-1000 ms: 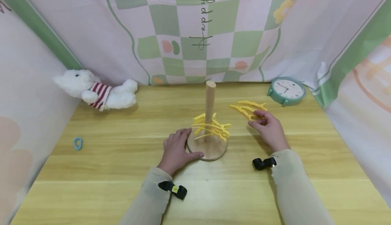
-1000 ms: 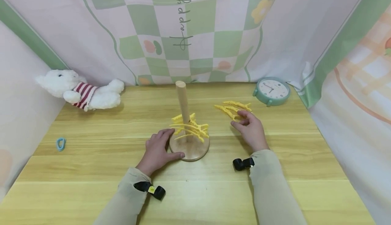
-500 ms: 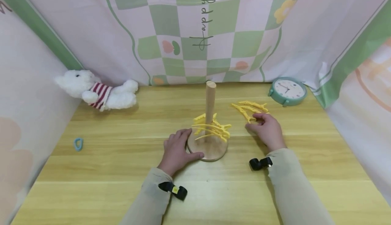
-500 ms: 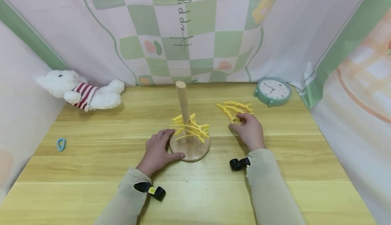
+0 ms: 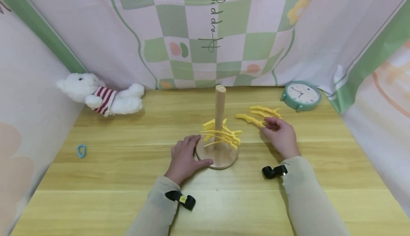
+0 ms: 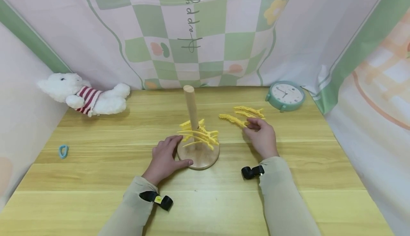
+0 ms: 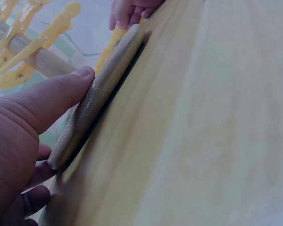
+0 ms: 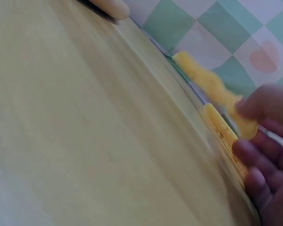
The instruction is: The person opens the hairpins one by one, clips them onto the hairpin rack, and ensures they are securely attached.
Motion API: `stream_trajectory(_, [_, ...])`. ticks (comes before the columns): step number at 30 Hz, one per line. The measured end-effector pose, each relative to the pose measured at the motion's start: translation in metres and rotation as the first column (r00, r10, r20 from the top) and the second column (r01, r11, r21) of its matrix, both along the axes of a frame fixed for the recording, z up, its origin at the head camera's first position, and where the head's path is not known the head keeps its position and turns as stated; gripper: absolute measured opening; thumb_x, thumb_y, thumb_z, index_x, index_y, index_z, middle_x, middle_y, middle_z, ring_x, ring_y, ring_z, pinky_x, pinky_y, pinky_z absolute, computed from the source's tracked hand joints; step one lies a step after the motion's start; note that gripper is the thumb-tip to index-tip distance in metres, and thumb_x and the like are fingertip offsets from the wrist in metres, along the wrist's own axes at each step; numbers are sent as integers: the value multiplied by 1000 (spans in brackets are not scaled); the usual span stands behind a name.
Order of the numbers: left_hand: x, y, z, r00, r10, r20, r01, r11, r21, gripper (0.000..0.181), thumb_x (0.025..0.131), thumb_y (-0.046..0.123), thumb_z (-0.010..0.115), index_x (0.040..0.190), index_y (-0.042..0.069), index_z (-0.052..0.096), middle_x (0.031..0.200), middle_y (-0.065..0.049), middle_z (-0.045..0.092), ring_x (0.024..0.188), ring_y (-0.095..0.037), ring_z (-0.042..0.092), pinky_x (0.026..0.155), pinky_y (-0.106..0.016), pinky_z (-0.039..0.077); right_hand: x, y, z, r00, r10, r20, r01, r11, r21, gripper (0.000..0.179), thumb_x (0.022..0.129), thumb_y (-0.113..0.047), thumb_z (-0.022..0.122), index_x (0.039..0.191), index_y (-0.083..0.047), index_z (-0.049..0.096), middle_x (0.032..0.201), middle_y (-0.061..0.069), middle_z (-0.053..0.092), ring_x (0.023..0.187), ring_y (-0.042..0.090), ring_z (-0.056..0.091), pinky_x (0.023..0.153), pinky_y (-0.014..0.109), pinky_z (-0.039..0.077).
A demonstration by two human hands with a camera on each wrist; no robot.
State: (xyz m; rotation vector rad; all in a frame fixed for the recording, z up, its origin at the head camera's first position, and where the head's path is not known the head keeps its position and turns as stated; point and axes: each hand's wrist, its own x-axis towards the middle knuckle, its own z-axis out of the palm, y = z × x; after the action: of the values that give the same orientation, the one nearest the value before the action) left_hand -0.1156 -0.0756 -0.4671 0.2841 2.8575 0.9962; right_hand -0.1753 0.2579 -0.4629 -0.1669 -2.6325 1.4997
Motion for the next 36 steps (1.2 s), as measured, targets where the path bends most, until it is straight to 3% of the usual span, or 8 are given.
stream_trajectory(5, [0,-1,-1,1000,2,-4,-2,1000,3,98,73,61,82,152,15,44,152,-6,45,124,-28,44,102,-51,25,1,-3,3,1000,-12,-28,9,992,-126,46,90,-23,78,127,-1,65,122,13,67,95,-1,62,80,12,50])
stream_trajectory(8, [0,-1,-2,1000,2,-11,-2,1000,0,98,74,61,81,152,16,44,151,-6,45,123,-28,45,102,-50,26,2,-5,7,999,-10,-53,2,989,-146,46,88,-25,80,125,-1,68,115,7,70,94,0,65,78,14,52])
stream_trajectory(11, [0,-1,-3,1000,2,-19,-2,1000,6,97,74,61,82,151,15,45,151,-7,46,123,-28,45,102,-51,25,4,-7,12,995,14,-94,-26,991,-129,42,87,-23,80,121,0,70,109,4,72,91,1,66,77,15,53])
stream_trajectory(15, [0,-1,-3,1000,3,-21,-3,1000,11,97,74,61,81,151,15,45,151,-7,46,123,-28,45,103,-52,25,7,-8,17,985,57,-162,-66,996,-51,34,88,-20,80,116,-2,73,107,11,73,88,-1,65,76,13,52])
stream_trajectory(20, [-1,-1,-4,1000,4,-28,-4,1000,11,97,73,61,81,151,15,45,151,-7,46,123,-28,45,103,-52,25,13,-10,26,970,75,-233,-69,997,36,26,87,-19,80,109,-5,77,104,11,73,88,-2,64,75,12,50])
stream_trajectory(29, [-2,-1,-7,1000,2,-27,-2,1000,10,97,73,62,81,151,16,45,150,-5,46,122,-27,45,101,-50,25,32,-17,64,961,83,-264,-65,995,77,22,87,-23,80,104,-9,80,100,0,74,89,3,63,76,11,47])
stream_trajectory(36, [-2,0,-7,999,2,-34,-1,1000,1,97,74,63,80,151,16,45,150,-6,46,122,-28,45,102,-51,26,44,-20,86,944,118,-309,-101,992,71,21,85,-14,82,105,-9,80,101,-7,73,93,3,62,79,10,47])
